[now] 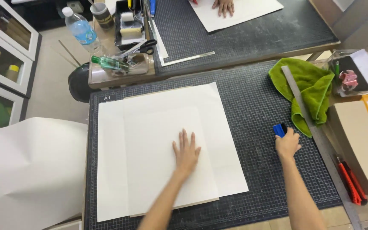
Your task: The person uses a white roller to smooth a sheet of white paper over a brown cardboard box on a cutting mat. They then use a blue plastic scraper to press the paper edges and corners flat. The person flips the box and continues smoothing the paper on the other side. A coworker is visible working at an adjacent table.
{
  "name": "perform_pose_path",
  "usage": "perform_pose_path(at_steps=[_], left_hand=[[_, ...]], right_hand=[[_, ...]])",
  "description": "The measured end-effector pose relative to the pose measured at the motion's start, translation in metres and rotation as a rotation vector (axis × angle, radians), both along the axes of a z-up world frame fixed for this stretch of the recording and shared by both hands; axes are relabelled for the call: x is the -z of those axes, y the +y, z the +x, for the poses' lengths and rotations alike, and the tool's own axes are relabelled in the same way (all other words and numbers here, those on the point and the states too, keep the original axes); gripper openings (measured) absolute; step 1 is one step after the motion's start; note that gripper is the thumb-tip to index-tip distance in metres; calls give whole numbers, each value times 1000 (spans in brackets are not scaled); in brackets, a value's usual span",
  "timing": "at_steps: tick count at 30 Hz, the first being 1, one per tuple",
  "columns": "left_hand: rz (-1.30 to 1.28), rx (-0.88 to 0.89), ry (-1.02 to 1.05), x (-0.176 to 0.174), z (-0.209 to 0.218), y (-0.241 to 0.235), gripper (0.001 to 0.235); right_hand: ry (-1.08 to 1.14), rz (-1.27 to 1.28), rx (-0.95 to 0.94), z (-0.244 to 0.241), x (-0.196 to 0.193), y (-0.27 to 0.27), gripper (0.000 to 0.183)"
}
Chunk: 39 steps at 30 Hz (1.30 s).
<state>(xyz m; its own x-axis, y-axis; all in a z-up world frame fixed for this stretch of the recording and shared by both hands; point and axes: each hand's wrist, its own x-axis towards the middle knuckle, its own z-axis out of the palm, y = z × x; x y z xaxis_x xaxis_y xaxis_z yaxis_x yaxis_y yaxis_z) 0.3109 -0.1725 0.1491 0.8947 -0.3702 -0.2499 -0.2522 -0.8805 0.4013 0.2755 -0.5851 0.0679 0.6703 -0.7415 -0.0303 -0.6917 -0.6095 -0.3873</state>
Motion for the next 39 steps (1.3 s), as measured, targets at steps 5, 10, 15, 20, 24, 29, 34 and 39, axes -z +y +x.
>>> perform_pose_path(at_steps=[5,10,15,20,24,29,34,39], left_hand=[[40,-75,-140,28,-20,-5,59],[112,-161,-535,64,-22,-12,63],[255,-180,-682,64,-21,-13,66],[267,-168,-665,57,-19,-13,65],[191,-171,-618,56,-21,-11,62],[224,-160,-616,53,-23,-13,63],[272,-153,-624,52,-18,-13,65],[262,-160,-608,57,-20,-13,62]], right_hand=[[25,2,-234,-8,-87,91,56],[27,-220,-966,-46,-27,200,40],[-365,-350,-925,99,1,210,34],[-295,-238,-856,169,-16,218,36],[-213,-360,-1078,-3,22,196,60],[-313,-456,-1159,5,26,192,52],[-308,-402,-900,197,4,213,45],[-94,-306,-1034,70,6,209,67]])
